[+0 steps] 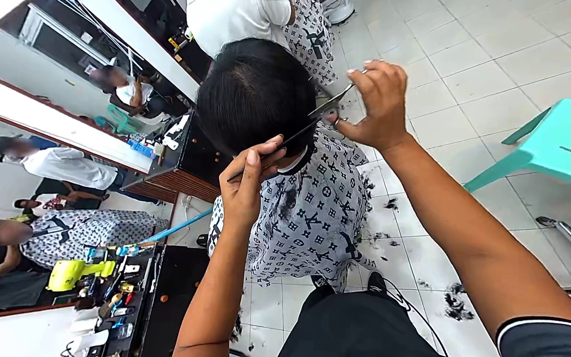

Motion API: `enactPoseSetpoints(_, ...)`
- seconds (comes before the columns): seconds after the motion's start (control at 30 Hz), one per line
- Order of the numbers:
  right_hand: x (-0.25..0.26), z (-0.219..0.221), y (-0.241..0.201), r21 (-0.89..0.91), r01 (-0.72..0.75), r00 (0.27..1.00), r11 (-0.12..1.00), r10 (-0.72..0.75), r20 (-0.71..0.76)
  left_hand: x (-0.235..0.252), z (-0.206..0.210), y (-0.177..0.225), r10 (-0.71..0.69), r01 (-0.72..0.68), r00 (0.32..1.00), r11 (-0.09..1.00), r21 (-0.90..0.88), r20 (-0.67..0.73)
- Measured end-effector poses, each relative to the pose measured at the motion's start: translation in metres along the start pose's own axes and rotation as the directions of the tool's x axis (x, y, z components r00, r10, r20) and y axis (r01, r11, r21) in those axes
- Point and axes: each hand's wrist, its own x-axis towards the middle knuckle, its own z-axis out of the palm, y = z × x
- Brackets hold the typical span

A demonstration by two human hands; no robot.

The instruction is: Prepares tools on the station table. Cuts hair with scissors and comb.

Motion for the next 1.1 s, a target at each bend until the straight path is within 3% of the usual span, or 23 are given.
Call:
enactPoseSetpoints(0.17, -0.009, 0.003, -0.023, 0.072, 0.190, 0.976, 0.979, -0.181, -0.117, 0.004, -0.004, 0.016, 0.042, -0.053, 0.982, 0.997, 0.054, 0.183)
enactPoseSetpoints(0.27, -0.019, -0.002, -0.025, 0.081, 0.196, 0.978, 0.977, -0.188, -0.093, 0.023, -0.002, 0.034, 0.137, -0.138, 0.989, 0.990, 0.008, 0.047)
enactPoseSetpoints(0.37, -0.026, -0.010, -0.028, 0.120, 0.184, 0.982, 0.976, -0.176, -0.074, 0.042, 0.014, 0.033, 0.164, -0.157, 0.983, 0.984, 0.089, -0.077)
enactPoseSetpoints(0.47, -0.035, -0.024, -0.025, 0.108, 0.036, 0.999, 0.993, -0.034, -0.022, 0.027, 0.034, 0.007, 0.133, -0.114, 0.990, 0.953, 0.282, -0.048)
enactPoseSetpoints(0.57, -0.044, -0.037, -0.017, 0.092, -0.169, 0.985, 0.981, 0.166, 0.043, 0.000, 0.039, -0.024, 0.137, -0.183, 0.981, 0.890, 0.419, 0.138)
enactPoseSetpoints(0.67, -0.048, -0.042, -0.010, 0.093, -0.250, 0.968, 0.964, 0.250, 0.017, -0.008, 0.028, -0.025, 0.023, -0.188, 0.944, 0.858, 0.477, 0.330)
enactPoseSetpoints(0.73, -0.047, -0.047, -0.008, 0.100, -0.256, 0.967, 0.961, 0.255, 0.019, -0.006, 0.016, -0.011, -0.025, -0.152, 0.918, 0.900, 0.409, 0.397)
enactPoseSetpoints(0.77, -0.044, -0.049, -0.007, 0.113, -0.254, 0.967, 0.961, 0.253, 0.021, -0.002, 0.009, -0.003, 0.003, -0.116, 0.935, 0.947, 0.298, 0.354)
enactPoseSetpoints(0.87, -0.039, -0.050, -0.008, 0.160, -0.263, 0.965, 0.952, 0.260, 0.037, 0.016, -0.015, 0.015, 0.024, -0.024, 1.000, 0.995, -0.100, 0.002)
enactPoseSetpoints(0.93, -0.035, -0.053, -0.014, 0.192, -0.260, 0.966, 0.946, 0.254, 0.056, 0.019, -0.023, 0.014, -0.035, 0.020, 0.993, 0.992, -0.127, -0.116)
enactPoseSetpoints(0.97, -0.033, -0.055, -0.017, 0.202, -0.252, 0.968, 0.947, 0.243, 0.066, 0.014, -0.025, 0.007, -0.054, 0.048, 0.994, 0.996, -0.071, -0.090)
enactPoseSetpoints(1.1, -0.024, -0.070, -0.023, 0.186, -0.226, 0.971, 0.956, 0.206, 0.123, -0.003, -0.050, -0.010, -0.084, 0.081, 0.958, 0.996, 0.020, 0.273)
